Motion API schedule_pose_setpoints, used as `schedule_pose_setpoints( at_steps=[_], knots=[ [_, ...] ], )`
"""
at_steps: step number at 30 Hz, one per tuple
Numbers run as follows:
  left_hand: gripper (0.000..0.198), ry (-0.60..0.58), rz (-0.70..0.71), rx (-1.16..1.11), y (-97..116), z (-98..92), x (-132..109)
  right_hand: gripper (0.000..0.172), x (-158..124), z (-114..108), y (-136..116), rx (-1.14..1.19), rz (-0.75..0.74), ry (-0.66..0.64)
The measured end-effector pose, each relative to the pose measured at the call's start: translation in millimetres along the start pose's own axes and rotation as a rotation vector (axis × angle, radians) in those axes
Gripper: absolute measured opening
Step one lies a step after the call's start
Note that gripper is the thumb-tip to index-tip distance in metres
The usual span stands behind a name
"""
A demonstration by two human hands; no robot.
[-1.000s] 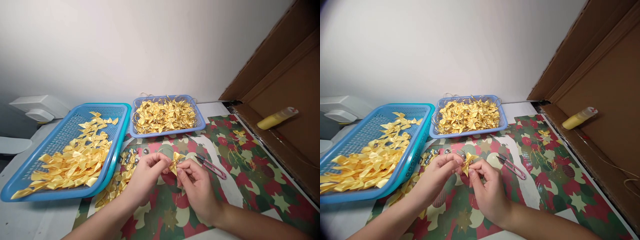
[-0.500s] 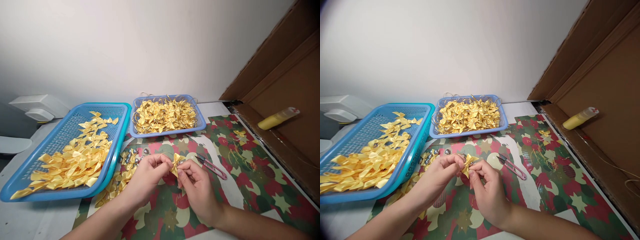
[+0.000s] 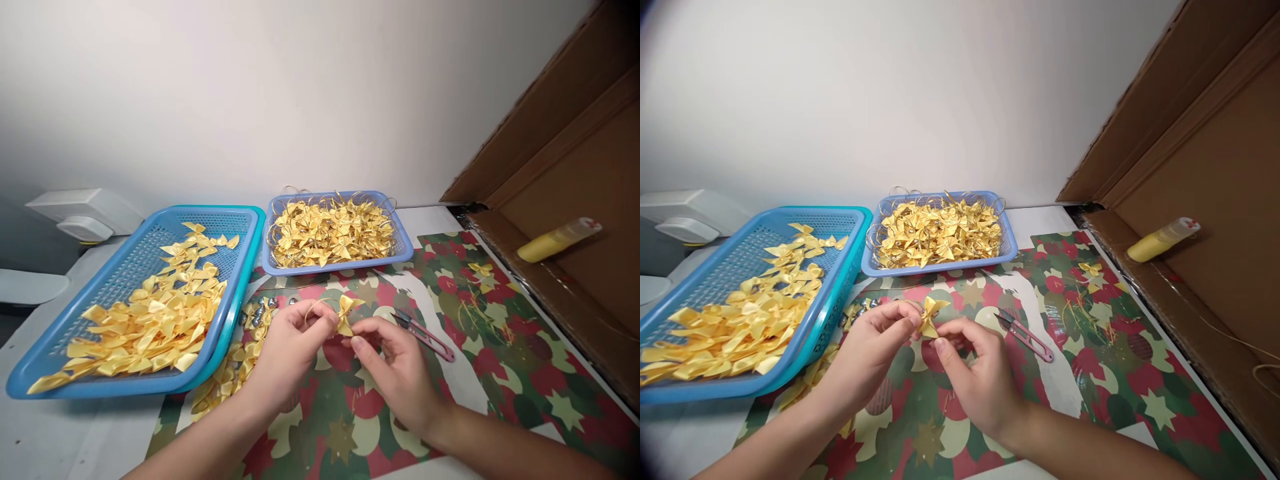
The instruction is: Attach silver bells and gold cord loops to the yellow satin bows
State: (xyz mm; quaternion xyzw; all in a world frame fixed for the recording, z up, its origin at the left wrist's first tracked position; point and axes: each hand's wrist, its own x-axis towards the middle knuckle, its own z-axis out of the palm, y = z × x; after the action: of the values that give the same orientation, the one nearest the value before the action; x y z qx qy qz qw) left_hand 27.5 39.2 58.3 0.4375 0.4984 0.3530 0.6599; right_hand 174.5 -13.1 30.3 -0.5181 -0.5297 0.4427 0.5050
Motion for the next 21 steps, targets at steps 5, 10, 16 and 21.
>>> schedule_pose_setpoints(
  at_steps=[5, 10, 16, 21],
  knots=[
    [0.017, 0.002, 0.028, 0.023, 0, -1.0, 1, 0.011, 4, -1, 2, -0.127, -0.049, 0.047],
    [0.016, -0.002, 0.054, -0.002, -6, 5.7, -1, 0.012, 3, 0, 1, -0.084, 0.002, 0.035],
    [0.017, -0.016, 0.003, -0.143, -23, 4.1, 0, 0.012, 4, -2, 2, -0.058, 0.053, 0.079],
    [0.025, -0.054, -0.012, -0.119, -19, 5.3, -2, 0.013, 6, -3, 3, -0.100, 0.022, 0.068]
  ],
)
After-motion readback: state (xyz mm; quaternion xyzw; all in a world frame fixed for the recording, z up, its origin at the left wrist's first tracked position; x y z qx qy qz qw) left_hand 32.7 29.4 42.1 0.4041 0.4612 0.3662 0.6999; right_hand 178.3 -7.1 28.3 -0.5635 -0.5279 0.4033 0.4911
